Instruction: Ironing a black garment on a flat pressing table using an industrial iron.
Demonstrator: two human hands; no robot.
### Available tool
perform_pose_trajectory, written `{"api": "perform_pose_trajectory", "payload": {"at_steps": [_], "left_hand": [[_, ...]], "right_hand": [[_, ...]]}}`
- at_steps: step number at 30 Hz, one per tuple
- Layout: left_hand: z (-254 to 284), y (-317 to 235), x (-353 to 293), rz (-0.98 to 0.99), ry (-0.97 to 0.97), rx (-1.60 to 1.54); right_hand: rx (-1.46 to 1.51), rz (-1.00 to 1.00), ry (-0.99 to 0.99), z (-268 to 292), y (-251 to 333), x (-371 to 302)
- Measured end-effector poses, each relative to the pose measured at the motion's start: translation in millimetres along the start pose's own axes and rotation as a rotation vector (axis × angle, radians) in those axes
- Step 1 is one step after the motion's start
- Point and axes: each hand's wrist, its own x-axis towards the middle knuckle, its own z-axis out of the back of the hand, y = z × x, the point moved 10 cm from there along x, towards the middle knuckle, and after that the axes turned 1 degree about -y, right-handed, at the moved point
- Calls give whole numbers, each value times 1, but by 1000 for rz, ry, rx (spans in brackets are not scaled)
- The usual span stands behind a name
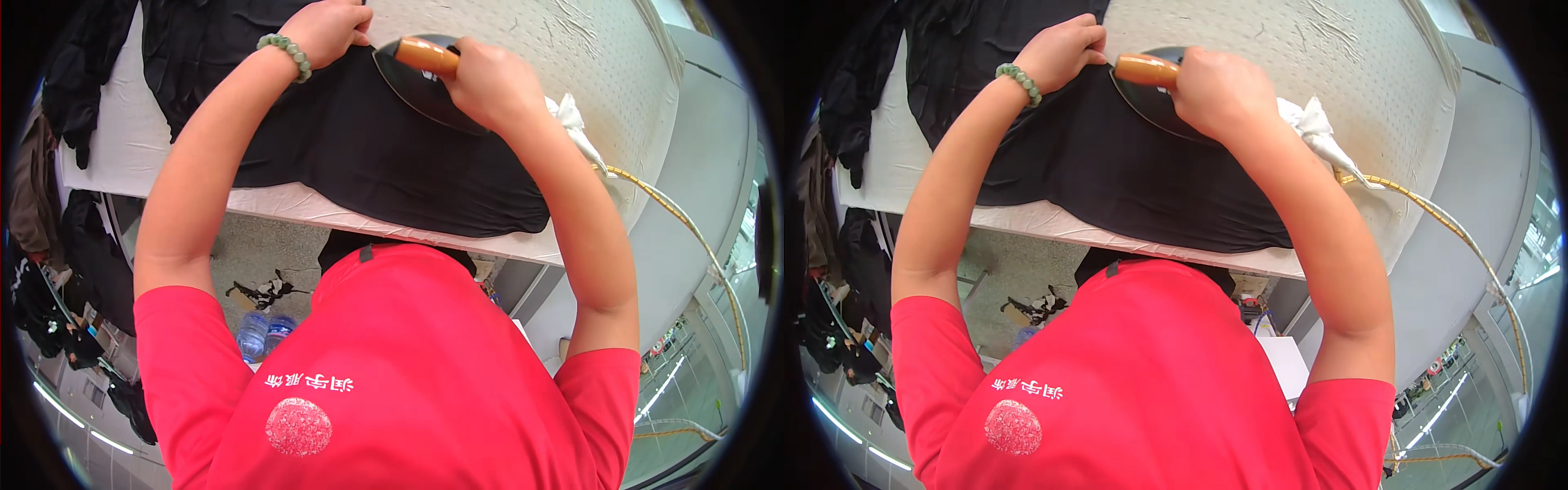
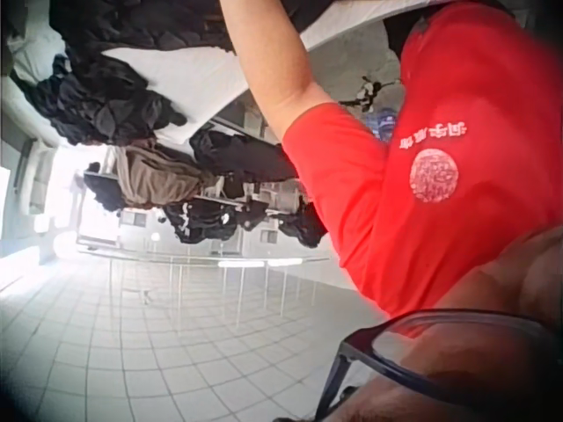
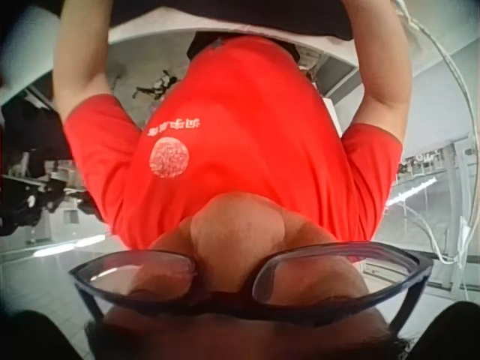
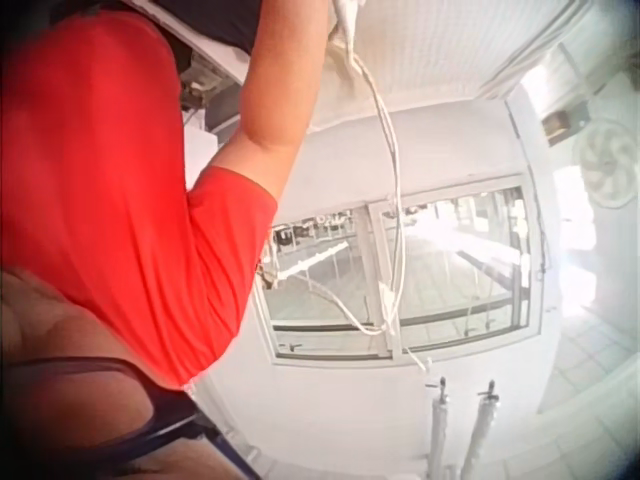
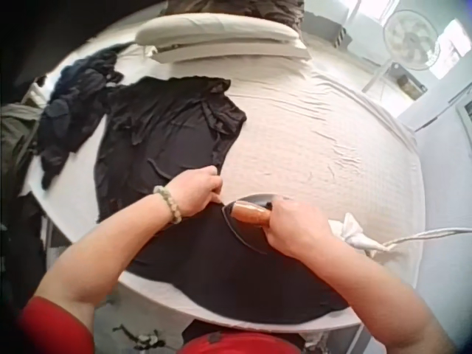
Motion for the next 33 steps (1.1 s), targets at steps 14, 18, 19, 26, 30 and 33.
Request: {"api": "perform_pose_trajectory", "payload": {"at_steps": [14,18,19,26,30,33], "left_hand": [[-16,130,-379,1166,-827,-776],[-40,129,-369,1097,-657,-833],[-41,128,-362,1082,-648,-859],[-39,142,-346,1021,-659,-1444],[-13,149,-353,831,-775,-1387],[-11,142,-350,748,-811,-1452]], "right_hand": [[27,-128,-59,12,-15,17],[9,-192,-78,13,-67,1],[23,-233,-77,11,-81,-4],[108,-267,-112,-2,-98,-34],[87,-258,-165,6,-101,-32],[35,-332,-228,19,-123,-30]]}}
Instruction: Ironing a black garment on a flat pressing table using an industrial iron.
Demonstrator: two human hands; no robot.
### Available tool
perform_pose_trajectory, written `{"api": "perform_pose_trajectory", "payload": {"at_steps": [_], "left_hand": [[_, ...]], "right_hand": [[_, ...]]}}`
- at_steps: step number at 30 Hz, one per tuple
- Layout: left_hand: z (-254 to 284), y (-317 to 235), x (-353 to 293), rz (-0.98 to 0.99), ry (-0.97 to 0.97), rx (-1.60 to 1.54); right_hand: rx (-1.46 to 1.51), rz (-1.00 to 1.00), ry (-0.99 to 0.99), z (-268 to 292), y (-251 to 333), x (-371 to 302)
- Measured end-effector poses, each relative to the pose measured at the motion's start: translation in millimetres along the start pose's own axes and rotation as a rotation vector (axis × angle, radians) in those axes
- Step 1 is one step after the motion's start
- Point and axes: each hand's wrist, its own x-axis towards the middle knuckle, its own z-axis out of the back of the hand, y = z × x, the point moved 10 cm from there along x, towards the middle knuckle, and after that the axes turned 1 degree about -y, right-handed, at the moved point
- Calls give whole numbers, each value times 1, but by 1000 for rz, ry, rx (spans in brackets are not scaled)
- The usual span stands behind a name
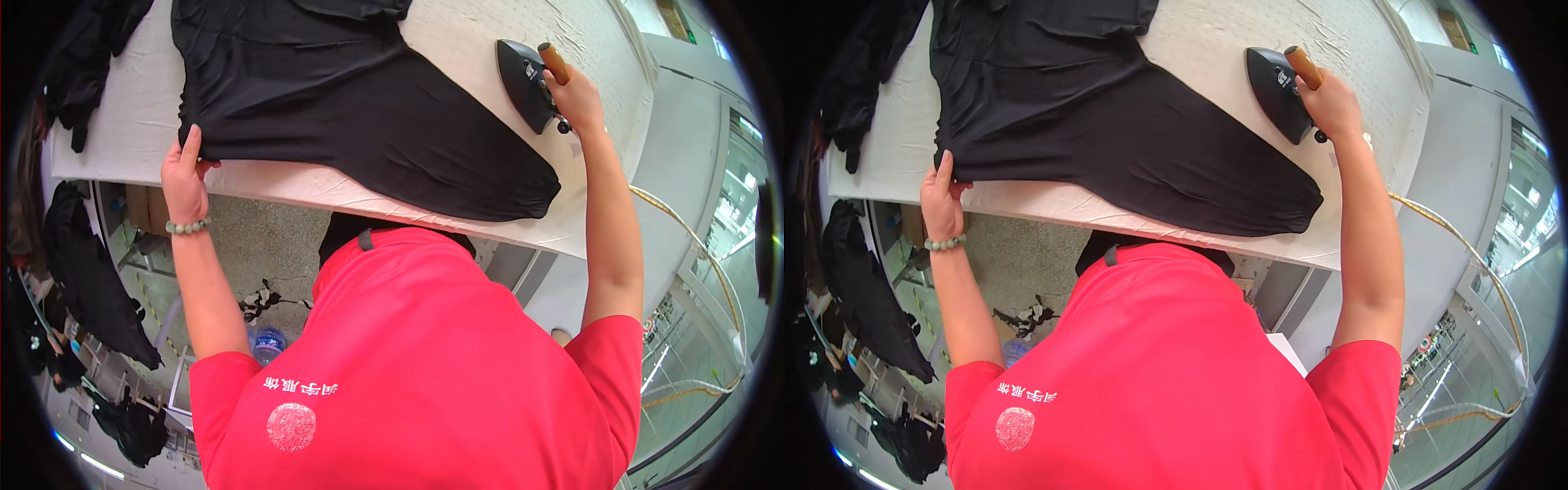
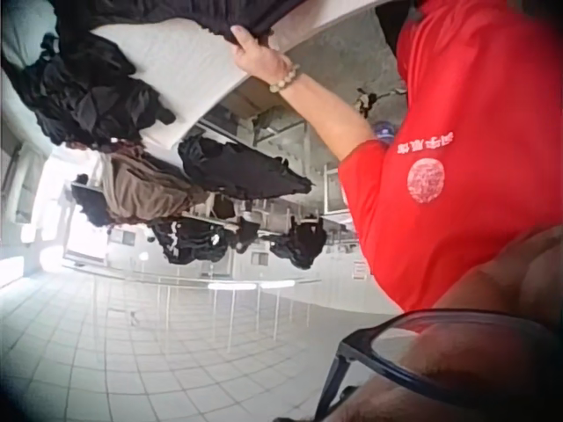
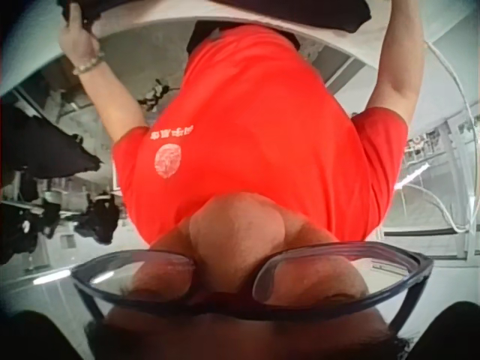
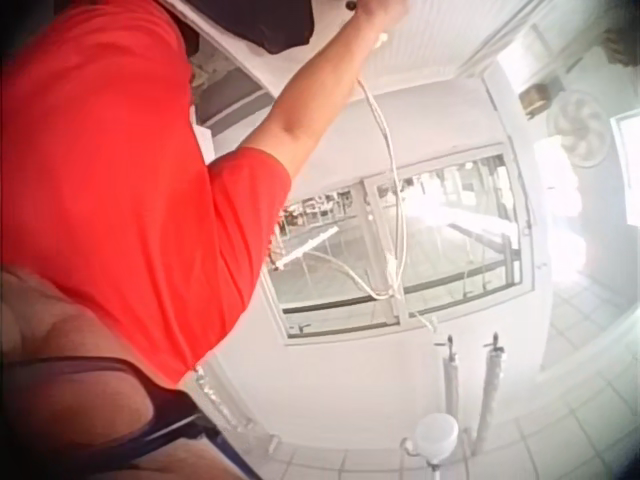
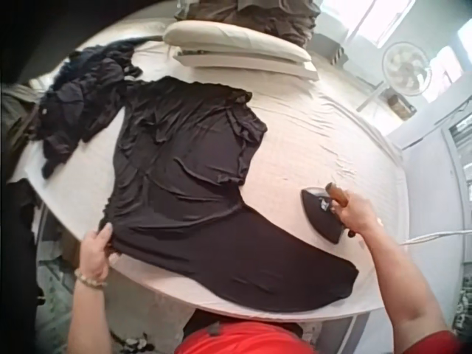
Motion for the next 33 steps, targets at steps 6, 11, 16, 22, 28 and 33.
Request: {"api": "perform_pose_trajectory", "payload": {"at_steps": [6,11,16,22,28,33], "left_hand": [[-10,-6,-3,-132,-73,-153],[-28,-26,18,-99,-116,10],[-125,-80,-1,-655,-77,966],[-315,41,-88,-1129,808,1113],[-394,111,-143,-1011,1080,1246],[-463,176,-208,-995,1145,1327]], "right_hand": [[-22,415,-595,38,-12,-105],[81,-326,-525,-52,-136,-220],[522,-776,8,-161,-210,-249],[1505,-841,-78,-85,-143,-231],[1583,-609,-58,3,-99,-231],[1050,-606,116,-105,-151,-233]]}}
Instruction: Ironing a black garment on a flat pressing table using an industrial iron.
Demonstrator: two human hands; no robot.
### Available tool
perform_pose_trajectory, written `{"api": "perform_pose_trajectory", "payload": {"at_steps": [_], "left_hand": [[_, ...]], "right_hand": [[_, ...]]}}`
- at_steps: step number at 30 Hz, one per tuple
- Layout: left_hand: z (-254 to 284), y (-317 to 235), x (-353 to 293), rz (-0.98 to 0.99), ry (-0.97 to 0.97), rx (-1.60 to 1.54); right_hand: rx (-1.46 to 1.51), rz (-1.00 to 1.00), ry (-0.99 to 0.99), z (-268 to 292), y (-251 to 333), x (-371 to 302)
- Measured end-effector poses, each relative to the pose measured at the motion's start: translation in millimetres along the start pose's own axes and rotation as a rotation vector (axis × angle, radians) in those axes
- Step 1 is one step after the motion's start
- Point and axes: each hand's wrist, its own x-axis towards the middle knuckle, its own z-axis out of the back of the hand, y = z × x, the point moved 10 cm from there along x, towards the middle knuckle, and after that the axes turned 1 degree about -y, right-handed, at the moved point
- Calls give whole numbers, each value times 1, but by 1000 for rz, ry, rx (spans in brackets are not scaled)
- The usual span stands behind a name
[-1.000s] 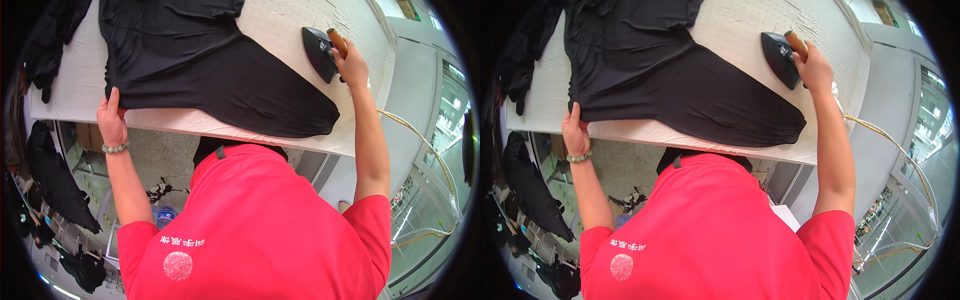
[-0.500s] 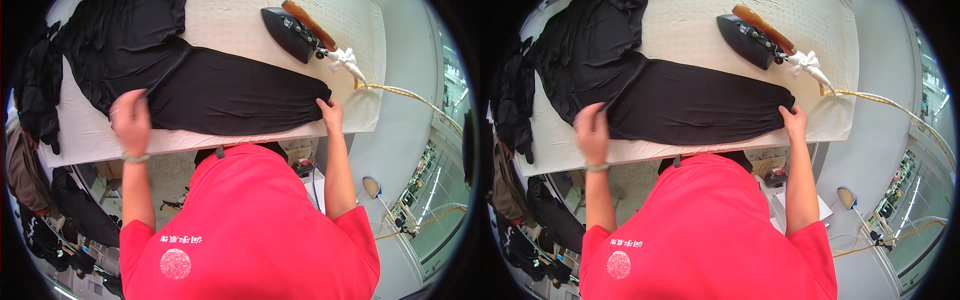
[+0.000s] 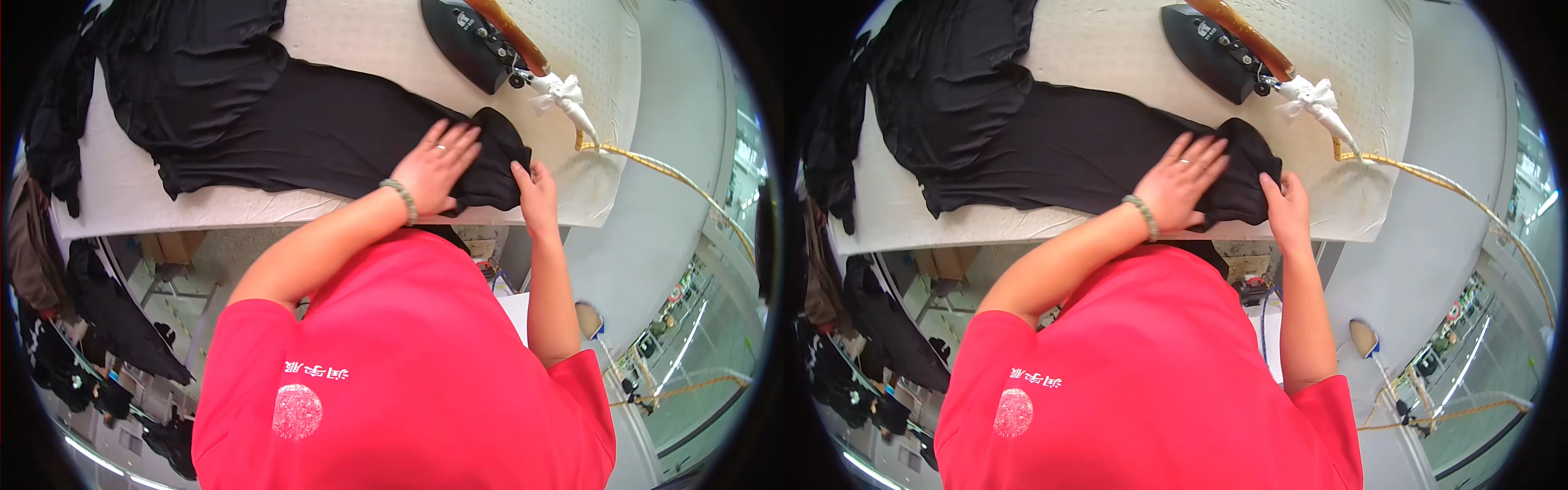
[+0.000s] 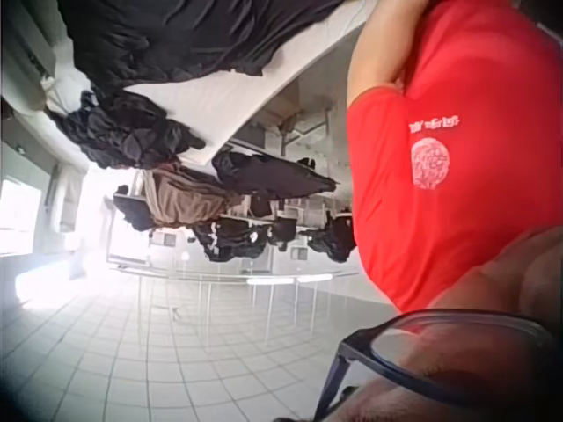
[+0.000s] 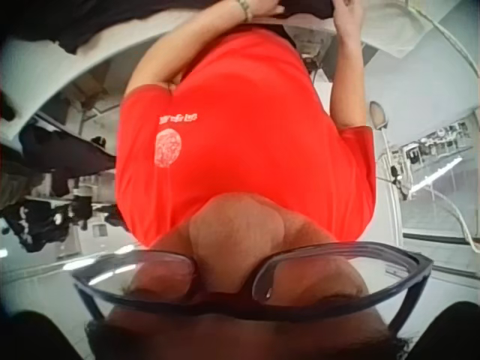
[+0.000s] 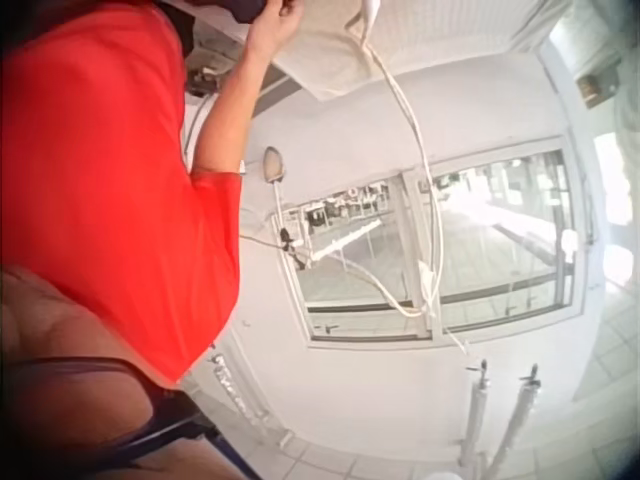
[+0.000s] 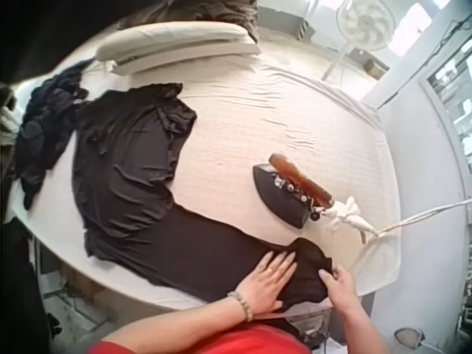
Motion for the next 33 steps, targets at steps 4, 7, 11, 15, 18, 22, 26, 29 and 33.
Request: {"api": "perform_pose_trajectory", "payload": {"at_steps": [4,7,11,15,18,22,26,29,33], "left_hand": [[14,-19,16,-35,-211,-164],[61,18,8,13,-371,-186],[124,126,-30,495,-519,91],[102,150,-10,406,-258,-11],[94,148,-10,485,-392,-22],[94,121,-17,434,-693,46],[78,48,-12,-39,-728,109],[45,11,5,-41,-522,48],[-1,-33,44,28,-279,-30]], "right_hand": [[119,-182,-6,24,-64,24],[113,-7,18,28,-47,32],[81,-4,-49,26,-39,38],[41,178,-20,23,-27,36],[38,308,-65,31,-21,30],[88,392,-174,42,-16,25],[181,416,-139,41,-8,25],[257,353,-48,39,-3,22],[256,217,61,23,9,16]]}}
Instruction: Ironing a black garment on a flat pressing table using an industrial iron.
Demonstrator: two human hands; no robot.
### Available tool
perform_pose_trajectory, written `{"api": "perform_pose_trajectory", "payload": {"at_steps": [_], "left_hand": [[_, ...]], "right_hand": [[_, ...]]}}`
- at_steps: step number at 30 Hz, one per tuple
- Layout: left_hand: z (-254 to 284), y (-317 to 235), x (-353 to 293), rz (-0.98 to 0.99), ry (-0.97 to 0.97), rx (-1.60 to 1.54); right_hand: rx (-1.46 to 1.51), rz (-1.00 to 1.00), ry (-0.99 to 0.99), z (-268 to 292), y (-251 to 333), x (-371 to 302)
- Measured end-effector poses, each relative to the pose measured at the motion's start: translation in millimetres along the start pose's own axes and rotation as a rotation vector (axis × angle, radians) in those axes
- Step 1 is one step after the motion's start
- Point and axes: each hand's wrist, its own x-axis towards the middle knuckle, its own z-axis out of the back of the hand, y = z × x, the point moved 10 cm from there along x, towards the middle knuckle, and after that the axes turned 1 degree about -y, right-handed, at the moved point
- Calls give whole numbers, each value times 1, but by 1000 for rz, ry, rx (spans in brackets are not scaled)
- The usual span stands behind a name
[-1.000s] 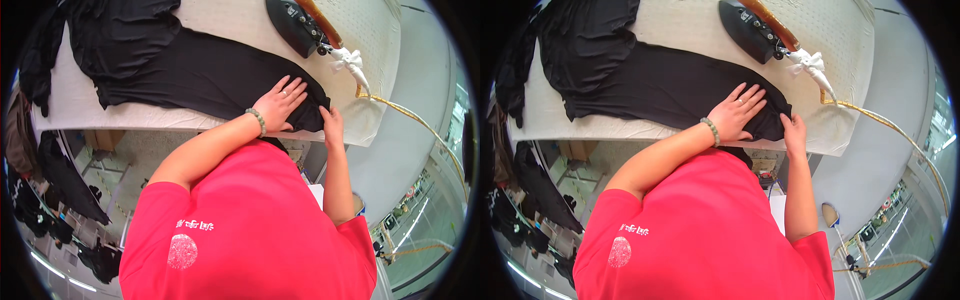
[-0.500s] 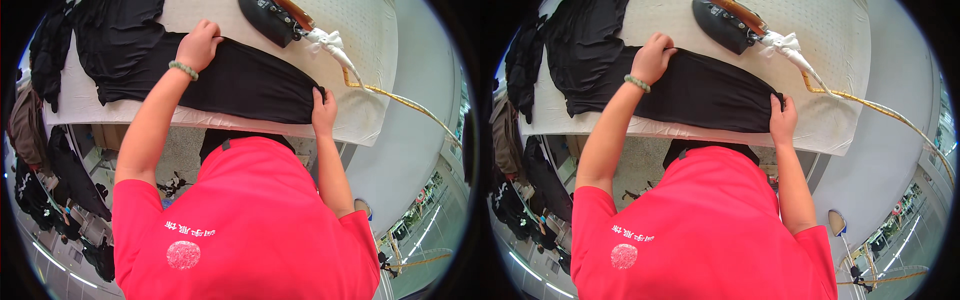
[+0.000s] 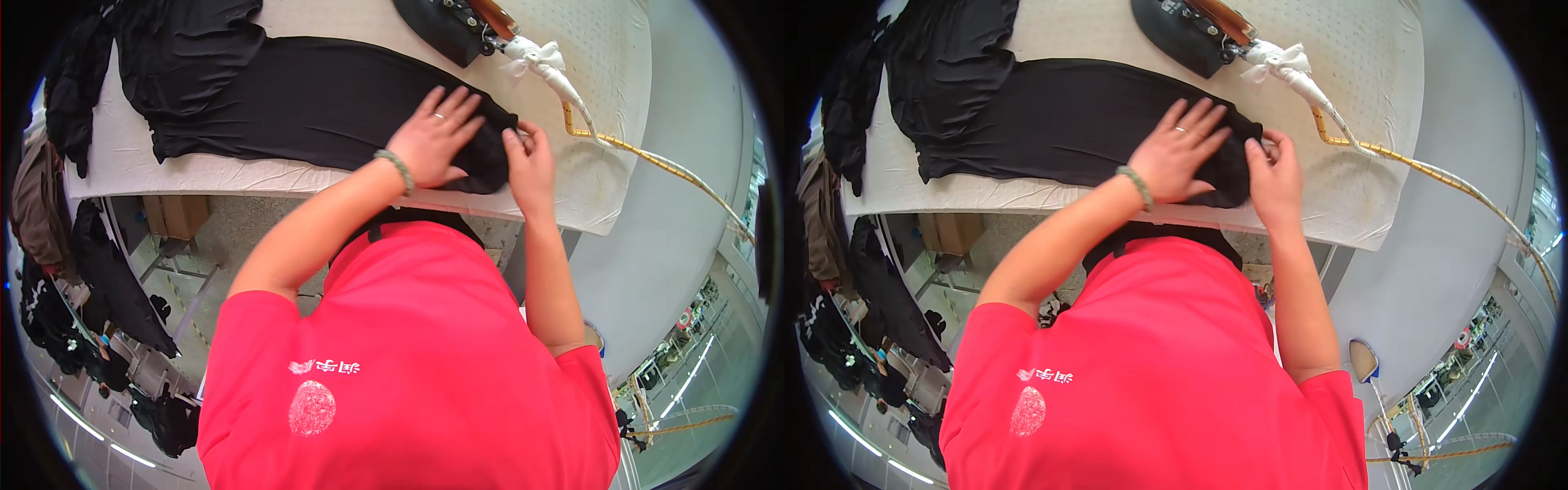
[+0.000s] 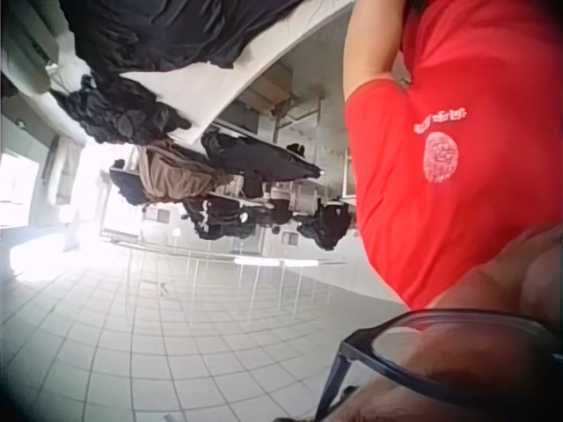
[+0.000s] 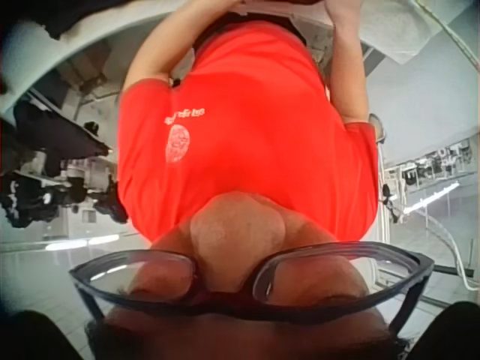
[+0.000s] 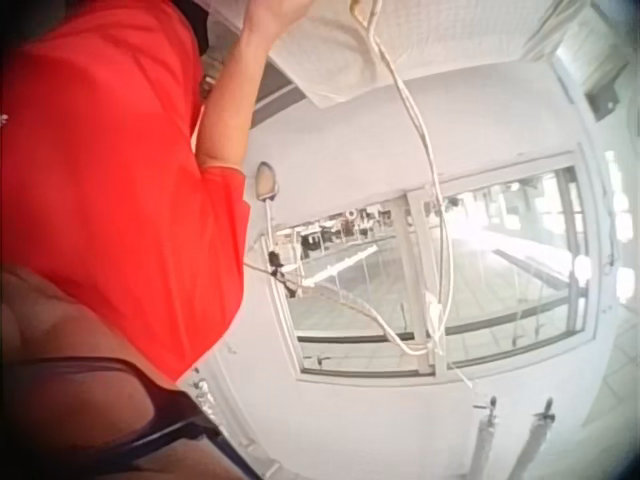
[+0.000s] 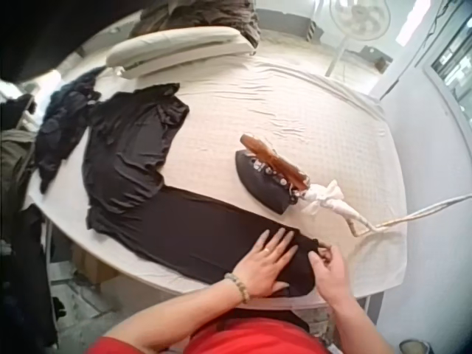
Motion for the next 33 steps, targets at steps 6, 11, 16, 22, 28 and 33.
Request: {"api": "perform_pose_trajectory", "payload": {"at_steps": [6,11,16,22,28,33], "left_hand": [[-26,-29,23,52,4,-48],[4,2,-43,60,141,178],[98,56,-133,336,-259,75],[151,75,-218,886,-683,-116],[124,74,-110,347,-408,-33],[65,65,-54,-70,-101,182]], "right_hand": [[-557,761,47,-73,83,-39],[-689,927,215,-126,59,-36],[-789,1062,222,-119,40,-28],[-657,814,-117,-35,39,-26],[-670,72,-186,17,-13,6],[-191,113,-59,-5,38,-7]]}}
